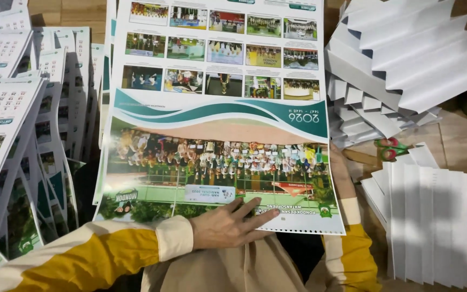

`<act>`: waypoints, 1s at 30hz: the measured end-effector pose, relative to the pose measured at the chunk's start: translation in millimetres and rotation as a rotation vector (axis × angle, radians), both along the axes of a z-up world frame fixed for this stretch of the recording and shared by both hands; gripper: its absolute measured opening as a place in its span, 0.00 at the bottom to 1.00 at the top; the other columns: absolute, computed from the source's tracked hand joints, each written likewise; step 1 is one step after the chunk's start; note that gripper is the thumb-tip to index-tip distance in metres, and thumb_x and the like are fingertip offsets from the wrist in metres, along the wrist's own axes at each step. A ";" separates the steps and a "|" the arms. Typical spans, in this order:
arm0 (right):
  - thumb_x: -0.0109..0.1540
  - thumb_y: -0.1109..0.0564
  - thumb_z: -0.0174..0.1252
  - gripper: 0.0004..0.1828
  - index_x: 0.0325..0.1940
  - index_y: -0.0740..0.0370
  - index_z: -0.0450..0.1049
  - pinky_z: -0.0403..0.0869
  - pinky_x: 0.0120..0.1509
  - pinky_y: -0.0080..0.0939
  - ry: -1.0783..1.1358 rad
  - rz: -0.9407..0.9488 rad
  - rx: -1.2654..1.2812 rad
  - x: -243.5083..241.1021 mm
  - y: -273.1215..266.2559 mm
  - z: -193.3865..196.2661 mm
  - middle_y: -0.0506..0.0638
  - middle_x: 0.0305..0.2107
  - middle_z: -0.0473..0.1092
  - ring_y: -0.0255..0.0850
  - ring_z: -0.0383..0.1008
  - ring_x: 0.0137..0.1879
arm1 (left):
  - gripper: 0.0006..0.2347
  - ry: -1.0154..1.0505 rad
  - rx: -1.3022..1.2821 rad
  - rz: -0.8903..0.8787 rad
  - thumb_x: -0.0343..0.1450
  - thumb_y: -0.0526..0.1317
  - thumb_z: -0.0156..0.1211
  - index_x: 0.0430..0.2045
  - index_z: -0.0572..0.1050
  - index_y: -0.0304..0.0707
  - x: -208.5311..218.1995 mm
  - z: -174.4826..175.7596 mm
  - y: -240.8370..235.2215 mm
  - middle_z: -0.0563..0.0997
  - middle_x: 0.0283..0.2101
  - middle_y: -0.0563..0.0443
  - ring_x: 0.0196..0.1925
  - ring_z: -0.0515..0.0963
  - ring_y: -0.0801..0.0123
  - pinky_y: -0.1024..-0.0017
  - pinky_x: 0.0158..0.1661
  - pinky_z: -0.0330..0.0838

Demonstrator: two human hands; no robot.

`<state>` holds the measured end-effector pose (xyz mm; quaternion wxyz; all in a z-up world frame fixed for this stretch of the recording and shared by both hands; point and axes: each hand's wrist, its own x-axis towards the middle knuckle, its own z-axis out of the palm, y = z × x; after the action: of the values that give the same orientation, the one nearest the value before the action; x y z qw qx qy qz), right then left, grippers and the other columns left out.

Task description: The person sits on the floor and assembles wall calendars by inserting metal spiral wires through the punched holes at the top of the pages. They repeatedly pick up a wire, thread it through the holes, and twist the ends to secure the binding.

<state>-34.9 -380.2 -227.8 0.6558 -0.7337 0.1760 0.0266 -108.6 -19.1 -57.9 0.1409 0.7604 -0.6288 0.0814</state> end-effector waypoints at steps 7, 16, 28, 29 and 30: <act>0.52 0.75 0.43 0.22 0.47 0.64 0.68 0.66 0.59 0.43 -0.241 0.018 -0.042 8.3 -35.1 -53.2 0.55 0.44 0.68 0.43 0.67 0.51 | 0.27 0.075 -0.039 -0.120 0.67 0.29 0.55 0.59 0.52 0.44 7.3 12.0 1.8 0.44 0.66 0.44 0.59 0.62 0.46 0.59 0.47 0.71; 0.57 0.51 0.55 0.44 0.66 0.71 0.38 0.39 0.65 0.66 0.180 0.044 -0.005 8.1 117.4 206.2 0.71 0.62 0.34 0.65 0.31 0.67 | 0.33 0.720 -0.436 1.307 0.62 0.32 0.53 0.60 0.42 0.31 50.4 53.2 108.3 0.47 0.62 0.30 0.63 0.48 0.43 0.49 0.58 0.46; 0.58 0.61 0.56 0.17 0.50 0.66 0.65 0.68 0.44 0.38 0.107 0.090 -0.001 43.1 57.6 161.9 0.48 0.34 0.67 0.33 0.67 0.38 | 0.16 1.300 -0.550 1.663 0.67 0.44 0.54 0.46 0.69 0.35 22.8 9.5 195.7 0.76 0.37 0.39 0.39 0.76 0.53 0.60 0.34 0.71; 0.58 0.61 0.56 0.17 0.50 0.66 0.65 0.68 0.44 0.38 0.108 0.084 -0.006 48.2 58.1 166.4 0.48 0.34 0.67 0.33 0.67 0.38 | 0.16 1.306 -0.548 1.656 0.67 0.44 0.54 0.46 0.69 0.35 30.6 16.6 194.2 0.76 0.37 0.39 0.39 0.76 0.53 0.60 0.34 0.71; 0.58 0.60 0.57 0.20 0.52 0.67 0.64 0.66 0.48 0.46 0.117 0.119 -0.124 53.0 58.9 171.2 0.53 0.37 0.66 0.37 0.66 0.43 | 0.18 1.452 -0.646 1.607 0.67 0.44 0.52 0.48 0.67 0.33 38.0 23.9 193.0 0.74 0.38 0.34 0.38 0.75 0.49 0.55 0.35 0.70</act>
<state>18.1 -321.3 -56.6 0.5950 -0.7792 0.1714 0.0972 -70.7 173.9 -34.0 0.5695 0.7397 0.3237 -0.1539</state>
